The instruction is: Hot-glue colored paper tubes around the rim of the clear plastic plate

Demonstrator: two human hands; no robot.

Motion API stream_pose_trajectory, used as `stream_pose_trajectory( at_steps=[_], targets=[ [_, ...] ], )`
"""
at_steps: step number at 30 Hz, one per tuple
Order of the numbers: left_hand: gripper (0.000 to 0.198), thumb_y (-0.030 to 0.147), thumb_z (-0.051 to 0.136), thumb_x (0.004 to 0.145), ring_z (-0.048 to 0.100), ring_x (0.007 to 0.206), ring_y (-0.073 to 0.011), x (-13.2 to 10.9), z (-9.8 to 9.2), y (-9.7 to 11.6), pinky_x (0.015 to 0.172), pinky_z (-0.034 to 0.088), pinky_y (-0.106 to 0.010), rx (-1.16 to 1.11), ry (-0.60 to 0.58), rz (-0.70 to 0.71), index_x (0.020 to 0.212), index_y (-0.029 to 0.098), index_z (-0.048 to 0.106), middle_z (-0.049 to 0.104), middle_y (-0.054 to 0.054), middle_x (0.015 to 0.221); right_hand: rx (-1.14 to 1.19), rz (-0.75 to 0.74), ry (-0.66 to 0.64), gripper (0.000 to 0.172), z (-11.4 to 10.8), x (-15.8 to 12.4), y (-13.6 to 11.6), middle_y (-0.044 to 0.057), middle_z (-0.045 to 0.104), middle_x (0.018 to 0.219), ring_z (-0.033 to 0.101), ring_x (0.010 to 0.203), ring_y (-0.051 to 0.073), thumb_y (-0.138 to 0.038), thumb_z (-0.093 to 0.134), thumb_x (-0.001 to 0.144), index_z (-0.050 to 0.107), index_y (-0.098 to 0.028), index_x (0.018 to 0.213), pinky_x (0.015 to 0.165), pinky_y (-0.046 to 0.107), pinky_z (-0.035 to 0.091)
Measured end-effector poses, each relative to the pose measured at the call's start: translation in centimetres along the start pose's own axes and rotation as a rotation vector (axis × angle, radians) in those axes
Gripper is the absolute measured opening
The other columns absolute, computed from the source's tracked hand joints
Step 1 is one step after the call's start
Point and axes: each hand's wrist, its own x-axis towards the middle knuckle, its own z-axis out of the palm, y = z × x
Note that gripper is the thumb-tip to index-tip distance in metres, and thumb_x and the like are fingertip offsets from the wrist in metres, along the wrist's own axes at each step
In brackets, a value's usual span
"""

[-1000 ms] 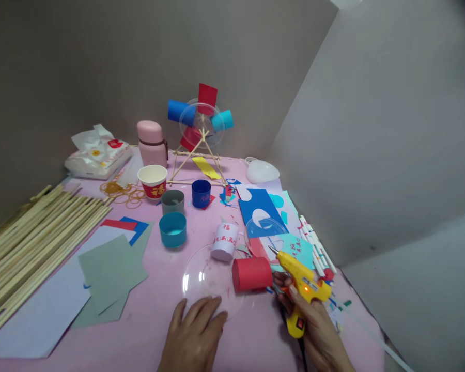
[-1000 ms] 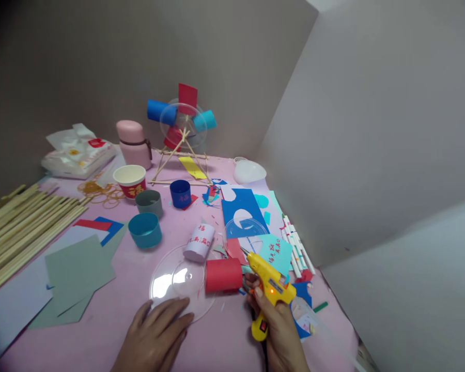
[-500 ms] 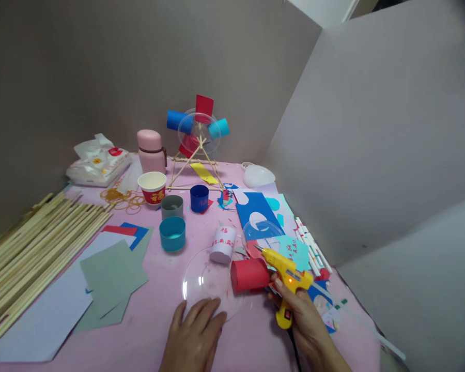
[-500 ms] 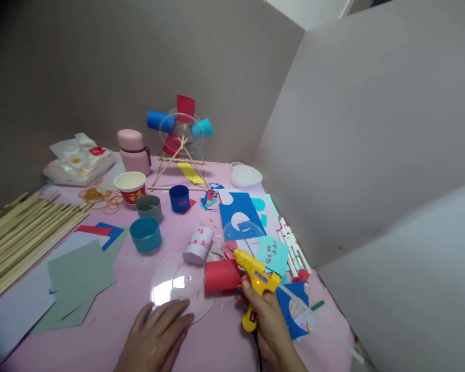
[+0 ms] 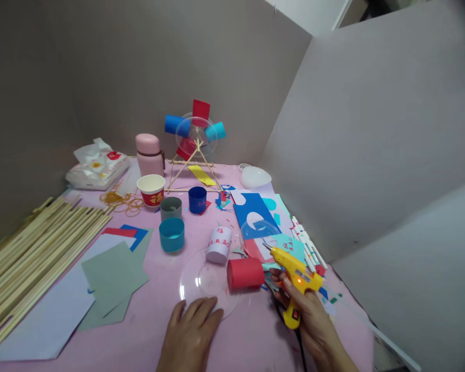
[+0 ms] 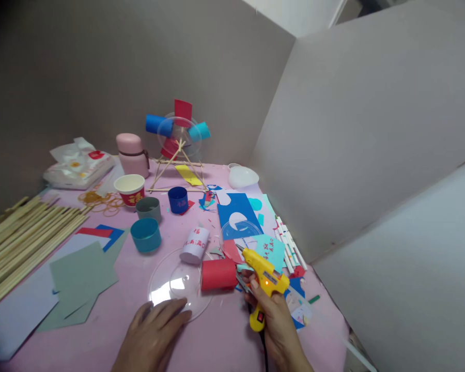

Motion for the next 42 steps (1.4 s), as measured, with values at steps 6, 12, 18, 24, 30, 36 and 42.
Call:
stream_pose_trajectory(
  at_steps=[6,12,18,24,30,36,42],
  targets=[
    [0.047,0.003,0.048,0.072,0.063,0.098,-0.0189,-0.6,-1.3,-0.2,0.087,0.032,-0.036,-0.017,-0.026,0.013,0.108,0.031,0.06,0.069,0.003,0.114,-0.016,0.014,-0.004,0.036,-0.3,-0.7,-0.1,0.006,0.074,0.098,0.065,0.093,0.021,-0.038,0.087,0.058,0.074,-0.02,0.086,0.064,0.023,0.055],
    [0.05,0.006,0.052,0.072,0.063,0.101,-0.0192,-2.0,-1.9,-0.9,0.086,0.036,-0.036,0.009,-0.103,0.042,0.114,0.032,0.057,0.068,0.003,0.118,-0.055,-0.037,0.002,0.036,0.8,-1.2,1.0,0.004,0.073,0.091,0.064,0.076,0.016,-0.037,0.086,0.057,0.074,-0.019,0.086,0.051,0.02,0.052],
    [0.045,0.007,0.053,0.075,0.063,0.101,-0.0192,-2.1,-1.6,-1.1,0.086,0.038,-0.036,0.019,-0.075,0.058,0.112,0.031,0.058,0.068,0.003,0.117,-0.039,-0.015,-0.056,0.036,2.5,-0.7,0.7,0.003,0.072,0.088,0.068,0.072,0.018,-0.036,0.086,0.059,0.073,-0.018,0.087,0.045,0.017,0.048],
    [0.038,0.012,0.055,0.078,0.064,0.1,-0.0177,-2.1,-1.5,-1.1,0.085,0.037,-0.034,-0.001,-0.045,0.046,0.11,0.032,0.059,0.069,0.005,0.115,0.01,0.06,-0.12,0.032,3.1,-0.2,0.9,0.0,0.071,0.084,0.07,0.075,0.017,-0.031,0.084,0.064,0.072,-0.017,0.091,0.053,0.019,0.053],
    [0.037,0.012,0.055,0.077,0.063,0.099,-0.0165,-2.0,-1.7,-0.8,0.086,0.037,-0.033,-0.024,-0.043,0.022,0.108,0.033,0.06,0.069,0.006,0.115,0.024,0.065,-0.124,0.029,3.4,-0.1,1.1,0.0,0.071,0.082,0.07,0.074,0.017,-0.029,0.085,0.063,0.072,-0.016,0.086,0.056,0.02,0.055],
    [0.035,0.013,0.057,0.076,0.064,0.096,-0.0178,-1.8,-1.7,-0.9,0.085,0.038,-0.033,-0.008,-0.022,0.042,0.106,0.031,0.061,0.07,0.004,0.111,0.006,0.079,-0.114,0.031,3.0,0.1,1.3,0.001,0.073,0.083,0.07,0.075,0.017,-0.03,0.085,0.063,0.073,-0.017,0.089,0.058,0.021,0.055],
    [0.038,0.012,0.056,0.076,0.064,0.098,-0.0195,-1.9,-1.7,-0.8,0.086,0.04,-0.035,0.002,-0.066,0.041,0.109,0.031,0.06,0.069,0.002,0.115,-0.006,0.081,-0.121,0.03,2.7,-0.2,1.5,0.001,0.074,0.081,0.07,0.072,0.015,-0.03,0.085,0.063,0.074,-0.017,0.087,0.059,0.02,0.055]
  ],
)
